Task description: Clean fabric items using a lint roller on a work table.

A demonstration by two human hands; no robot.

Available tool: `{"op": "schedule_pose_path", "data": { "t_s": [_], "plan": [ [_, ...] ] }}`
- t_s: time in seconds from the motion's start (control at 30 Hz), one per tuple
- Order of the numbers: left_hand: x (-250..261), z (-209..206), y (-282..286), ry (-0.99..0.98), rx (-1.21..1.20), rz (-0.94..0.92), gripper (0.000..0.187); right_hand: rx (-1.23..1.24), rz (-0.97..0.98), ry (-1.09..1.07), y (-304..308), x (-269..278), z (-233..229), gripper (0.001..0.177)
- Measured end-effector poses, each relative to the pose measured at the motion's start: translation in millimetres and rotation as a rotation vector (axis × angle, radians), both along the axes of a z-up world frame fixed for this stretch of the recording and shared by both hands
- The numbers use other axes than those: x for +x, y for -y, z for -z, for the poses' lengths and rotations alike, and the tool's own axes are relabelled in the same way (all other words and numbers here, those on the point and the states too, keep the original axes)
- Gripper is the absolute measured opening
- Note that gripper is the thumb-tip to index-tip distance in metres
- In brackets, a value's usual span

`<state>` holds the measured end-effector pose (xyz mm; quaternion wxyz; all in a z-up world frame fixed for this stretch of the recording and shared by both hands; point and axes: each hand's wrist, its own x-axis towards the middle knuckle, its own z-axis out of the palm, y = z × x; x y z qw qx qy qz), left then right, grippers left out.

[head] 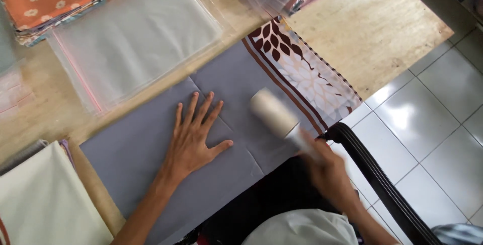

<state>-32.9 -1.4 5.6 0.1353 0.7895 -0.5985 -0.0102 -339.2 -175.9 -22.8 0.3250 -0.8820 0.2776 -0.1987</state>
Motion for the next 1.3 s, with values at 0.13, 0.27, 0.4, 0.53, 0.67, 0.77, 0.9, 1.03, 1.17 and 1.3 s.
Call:
{"op": "schedule_pose_path", "data": {
  "t_s": [0.13,0.27,0.4,0.53,0.67,0.77,0.9,1.03,1.17,1.3],
  "plan": [
    [-1.9,-3.7,0.6,-0.036,0.021,-0.015,0.096,-0.262,0.261,-0.001,78.2,-33.8,48.7,0.025],
    [-2.2,-5.0,1.1,-0.055,0.030,-0.011,0.095,-0.268,0.336,0.090,58.7,-27.1,-3.1,0.040],
    [-2.1,-4.6,1.1,-0.038,0.032,-0.015,0.095,-0.145,0.313,-0.009,-2.6,-27.5,7.1,0.017],
    [-3.0,-5.3,1.7,-0.060,0.038,-0.020,0.095,0.070,0.077,-0.004,-28.1,-13.8,3.1,0.031],
    [-2.7,-5.3,1.4,-0.082,0.041,-0.024,0.095,-0.021,0.178,-0.050,31.0,-16.8,8.1,0.018],
    [-2.7,-4.8,0.7,-0.059,0.023,-0.026,0.095,-0.221,0.298,-0.048,76.0,-27.0,21.3,0.045],
    [-4.4,-4.9,1.5,-0.060,0.020,-0.022,0.095,-0.234,0.330,-0.024,61.9,-33.8,-13.0,0.053],
    [-0.1,4.3,-1.0,0.034,0.003,0.008,0.097,0.031,0.199,-0.149,-9.7,-47.1,20.3,0.013],
    [-0.9,0.6,-0.7,0.025,-0.010,0.006,0.096,0.245,-0.169,-0.013,-38.8,-16.4,-22.5,0.059],
    [-2.2,0.9,-2.8,0.016,0.003,0.001,0.095,-0.038,0.105,-0.087,23.4,-25.7,6.2,0.047]
  ]
}}
